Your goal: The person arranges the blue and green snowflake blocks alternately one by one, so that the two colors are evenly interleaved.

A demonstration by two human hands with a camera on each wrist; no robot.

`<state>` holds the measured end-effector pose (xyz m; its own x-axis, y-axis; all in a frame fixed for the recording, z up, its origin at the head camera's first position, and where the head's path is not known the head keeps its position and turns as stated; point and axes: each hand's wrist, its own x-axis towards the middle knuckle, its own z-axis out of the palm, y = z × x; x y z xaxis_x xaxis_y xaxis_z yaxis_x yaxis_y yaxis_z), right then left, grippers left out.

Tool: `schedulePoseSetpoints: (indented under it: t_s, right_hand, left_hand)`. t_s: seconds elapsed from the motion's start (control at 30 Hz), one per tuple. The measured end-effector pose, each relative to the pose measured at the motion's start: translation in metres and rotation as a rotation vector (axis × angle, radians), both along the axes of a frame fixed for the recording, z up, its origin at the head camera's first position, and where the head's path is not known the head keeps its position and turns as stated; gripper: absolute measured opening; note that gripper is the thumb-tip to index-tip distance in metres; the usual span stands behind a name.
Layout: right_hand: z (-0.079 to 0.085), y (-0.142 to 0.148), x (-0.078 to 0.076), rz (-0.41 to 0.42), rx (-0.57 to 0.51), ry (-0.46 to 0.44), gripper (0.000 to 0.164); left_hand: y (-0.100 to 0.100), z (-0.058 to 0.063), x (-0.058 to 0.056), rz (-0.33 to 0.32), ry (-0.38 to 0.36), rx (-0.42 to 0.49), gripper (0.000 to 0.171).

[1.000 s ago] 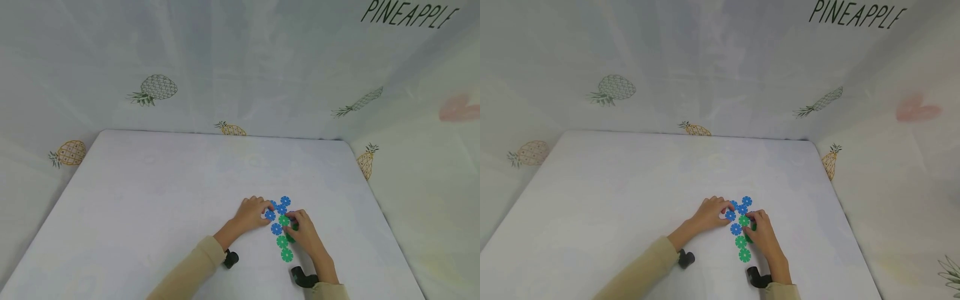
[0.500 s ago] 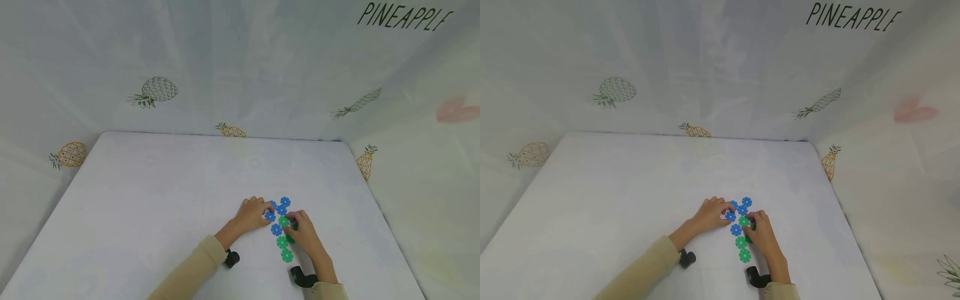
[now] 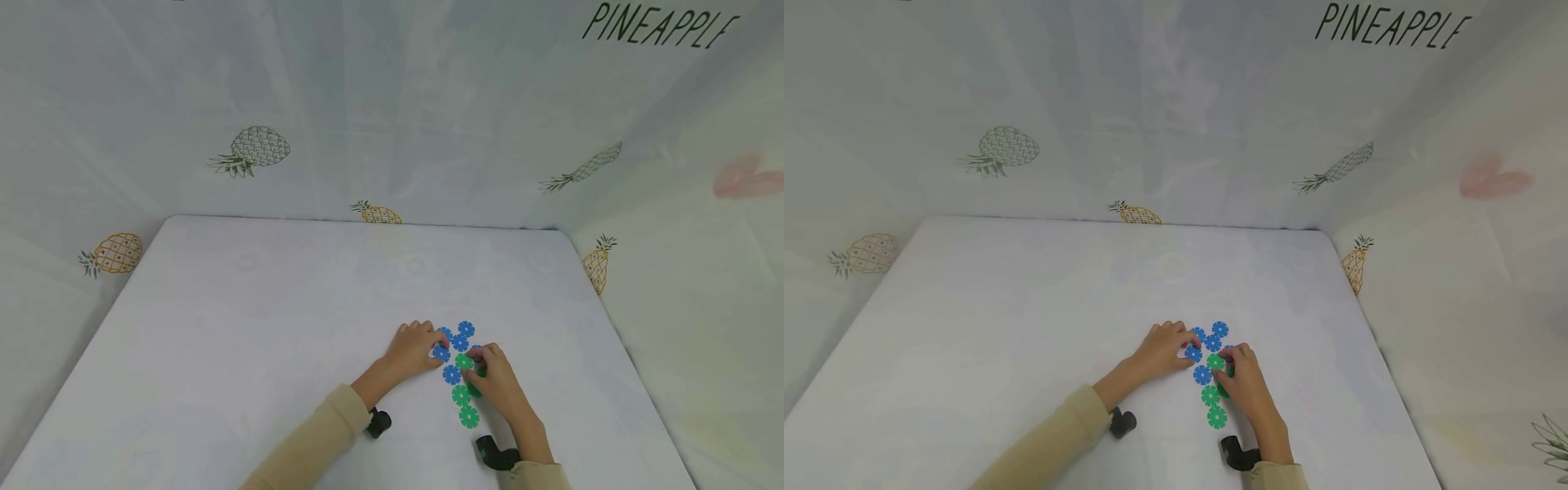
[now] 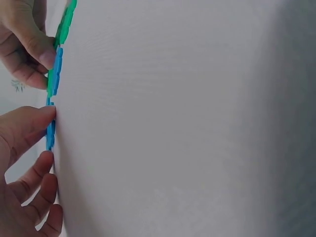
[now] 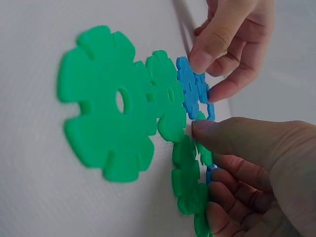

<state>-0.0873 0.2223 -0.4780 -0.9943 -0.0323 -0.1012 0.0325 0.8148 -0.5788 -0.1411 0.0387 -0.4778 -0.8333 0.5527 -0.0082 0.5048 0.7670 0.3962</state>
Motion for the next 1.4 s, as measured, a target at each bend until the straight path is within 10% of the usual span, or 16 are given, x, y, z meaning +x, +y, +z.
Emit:
schedulePoseSetpoints:
  t_s: [1.4]
  right_hand:
    - [-0.002, 0.002, 0.001, 0.01, -0.001, 0.006, 0.03]
  left_hand:
    - [-0.01, 0.003, -0.004, -0.131, 0.029, -0.065, 0.029]
